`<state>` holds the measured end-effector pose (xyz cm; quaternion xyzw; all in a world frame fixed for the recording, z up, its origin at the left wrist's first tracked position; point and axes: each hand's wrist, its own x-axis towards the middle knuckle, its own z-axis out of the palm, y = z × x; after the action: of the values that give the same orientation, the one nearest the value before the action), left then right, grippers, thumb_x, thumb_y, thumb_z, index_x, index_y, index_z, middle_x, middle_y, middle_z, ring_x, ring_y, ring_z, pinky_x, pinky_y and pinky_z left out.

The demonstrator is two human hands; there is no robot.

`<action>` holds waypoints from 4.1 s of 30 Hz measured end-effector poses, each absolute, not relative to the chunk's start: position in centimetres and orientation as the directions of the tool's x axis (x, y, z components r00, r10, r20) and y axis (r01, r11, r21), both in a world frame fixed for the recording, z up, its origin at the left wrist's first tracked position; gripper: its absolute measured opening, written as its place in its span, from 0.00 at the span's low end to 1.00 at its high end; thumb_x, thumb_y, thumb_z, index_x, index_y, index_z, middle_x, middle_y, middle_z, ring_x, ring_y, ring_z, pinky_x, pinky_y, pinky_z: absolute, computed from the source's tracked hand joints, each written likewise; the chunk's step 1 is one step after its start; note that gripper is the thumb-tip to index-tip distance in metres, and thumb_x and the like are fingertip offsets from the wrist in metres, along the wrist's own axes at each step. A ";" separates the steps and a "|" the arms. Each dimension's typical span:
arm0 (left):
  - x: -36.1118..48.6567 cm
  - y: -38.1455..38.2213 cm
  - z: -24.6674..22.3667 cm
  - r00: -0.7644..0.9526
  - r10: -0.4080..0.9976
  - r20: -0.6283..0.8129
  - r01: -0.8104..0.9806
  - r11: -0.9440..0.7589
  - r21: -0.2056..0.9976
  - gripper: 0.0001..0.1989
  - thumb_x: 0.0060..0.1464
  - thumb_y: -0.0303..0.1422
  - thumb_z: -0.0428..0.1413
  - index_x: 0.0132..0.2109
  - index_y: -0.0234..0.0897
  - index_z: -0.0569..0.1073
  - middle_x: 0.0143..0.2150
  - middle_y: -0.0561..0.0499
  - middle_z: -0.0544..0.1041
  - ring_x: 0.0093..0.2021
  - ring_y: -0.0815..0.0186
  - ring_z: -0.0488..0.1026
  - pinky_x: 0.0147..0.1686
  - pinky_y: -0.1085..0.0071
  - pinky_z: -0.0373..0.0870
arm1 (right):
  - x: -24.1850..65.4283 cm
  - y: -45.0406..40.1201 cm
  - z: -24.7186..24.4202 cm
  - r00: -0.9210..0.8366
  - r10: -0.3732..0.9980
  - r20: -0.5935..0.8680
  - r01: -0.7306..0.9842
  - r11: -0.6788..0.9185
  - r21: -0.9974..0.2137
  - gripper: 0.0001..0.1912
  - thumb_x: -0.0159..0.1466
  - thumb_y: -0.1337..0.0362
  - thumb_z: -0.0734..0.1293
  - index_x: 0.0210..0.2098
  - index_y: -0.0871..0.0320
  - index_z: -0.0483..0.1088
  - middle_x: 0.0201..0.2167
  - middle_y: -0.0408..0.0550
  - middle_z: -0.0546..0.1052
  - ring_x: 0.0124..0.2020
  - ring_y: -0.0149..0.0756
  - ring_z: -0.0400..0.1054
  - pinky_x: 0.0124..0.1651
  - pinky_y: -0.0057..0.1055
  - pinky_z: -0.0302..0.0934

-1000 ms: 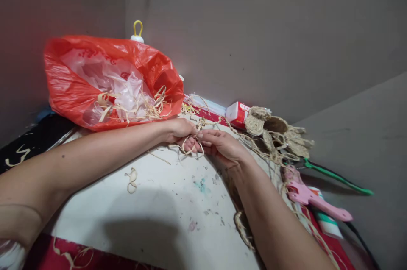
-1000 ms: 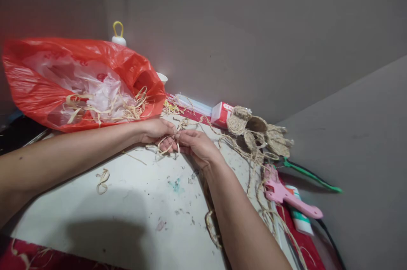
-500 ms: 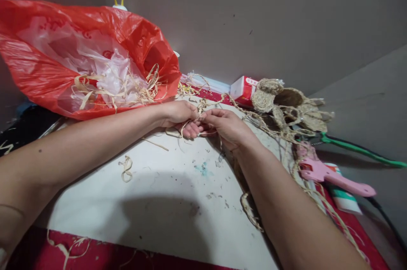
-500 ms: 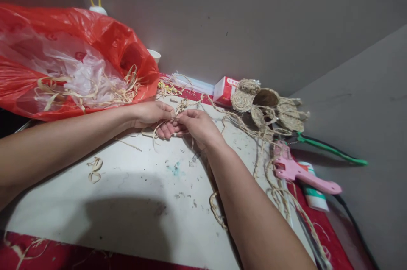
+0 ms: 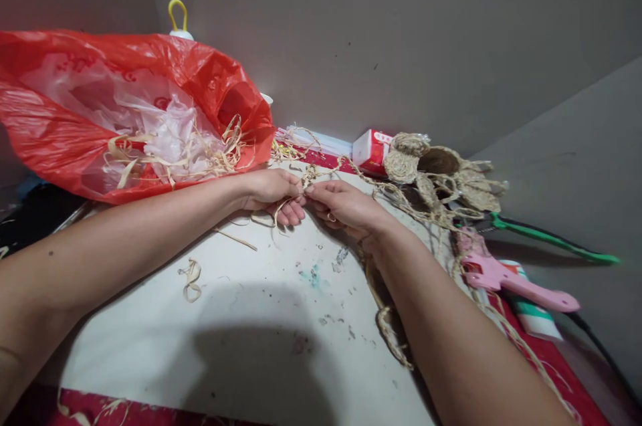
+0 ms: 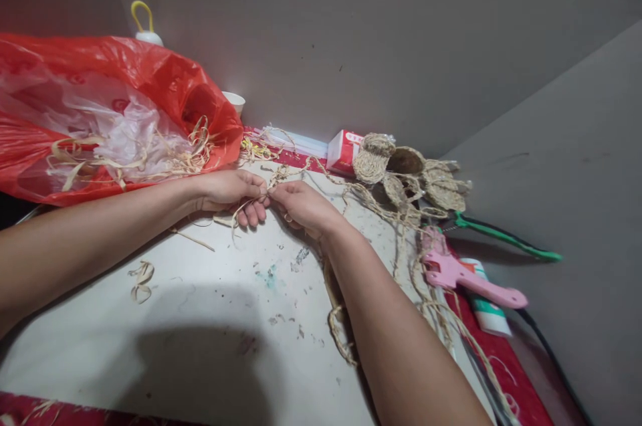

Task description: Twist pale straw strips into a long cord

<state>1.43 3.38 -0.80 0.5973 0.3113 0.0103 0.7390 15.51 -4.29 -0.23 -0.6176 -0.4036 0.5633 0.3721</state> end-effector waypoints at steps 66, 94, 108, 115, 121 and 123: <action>-0.5 -0.9 4.8 0.687 0.697 0.205 0.319 -0.543 0.777 0.10 0.55 0.30 0.47 0.30 0.34 0.70 0.25 0.53 0.71 0.26 0.71 0.67 0.27 0.75 0.61 | 16.7 -4.3 -0.6 -0.092 0.939 -0.333 -0.176 -0.344 -0.922 0.09 0.50 0.63 0.70 0.23 0.62 0.67 0.08 0.31 0.54 0.11 0.19 0.39 0.13 0.19 0.33; 1.4 2.8 -1.2 0.738 0.661 -0.138 0.353 -0.204 0.913 0.08 0.49 0.26 0.49 0.27 0.34 0.72 0.21 0.56 0.69 0.22 0.73 0.62 0.25 0.77 0.57 | 17.3 -4.5 -0.5 -0.148 0.927 -0.344 0.118 -0.329 -0.937 0.12 0.54 0.57 0.69 0.25 0.60 0.67 0.10 0.32 0.54 0.12 0.21 0.41 0.14 0.20 0.34; 1.6 2.6 -0.3 0.726 0.583 -0.365 0.370 0.115 0.922 0.11 0.52 0.30 0.52 0.23 0.36 0.66 0.10 0.61 0.50 0.10 0.76 0.44 0.13 0.75 0.39 | 16.8 -4.7 -0.5 -0.059 0.987 -0.151 0.483 -0.105 -0.869 0.08 0.55 0.61 0.65 0.25 0.60 0.70 0.17 0.37 0.62 0.19 0.25 0.48 0.21 0.24 0.43; 1.7 2.3 -0.5 0.699 0.622 -0.352 0.364 0.114 0.924 0.11 0.52 0.28 0.50 0.22 0.35 0.66 0.09 0.61 0.51 0.09 0.76 0.44 0.12 0.75 0.39 | 17.3 -5.1 0.5 -0.042 0.993 -0.110 0.596 -0.063 -0.800 0.08 0.55 0.62 0.63 0.23 0.60 0.68 0.18 0.39 0.62 0.21 0.28 0.52 0.25 0.26 0.47; 1.7 2.5 -0.7 0.713 0.621 -0.326 0.323 0.123 0.938 0.11 0.52 0.30 0.51 0.23 0.34 0.68 0.09 0.61 0.51 0.10 0.76 0.44 0.12 0.75 0.38 | 16.3 -5.5 1.1 -0.034 0.993 -0.115 0.608 -0.071 -0.791 0.11 0.58 0.61 0.59 0.26 0.60 0.68 0.16 0.38 0.61 0.18 0.27 0.50 0.22 0.26 0.47; 1.6 2.6 -0.8 0.731 0.599 -0.327 0.302 0.145 0.942 0.11 0.51 0.28 0.51 0.23 0.34 0.69 0.10 0.61 0.50 0.10 0.77 0.43 0.12 0.75 0.39 | 15.6 -5.6 0.8 -0.032 0.992 -0.120 0.623 -0.074 -0.779 0.12 0.59 0.61 0.57 0.26 0.59 0.68 0.15 0.38 0.60 0.16 0.27 0.50 0.21 0.26 0.47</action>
<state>1.64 2.61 -0.80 0.6444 0.3495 0.1105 0.6712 15.56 -5.56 0.80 -0.6437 -0.6272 0.3503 0.2637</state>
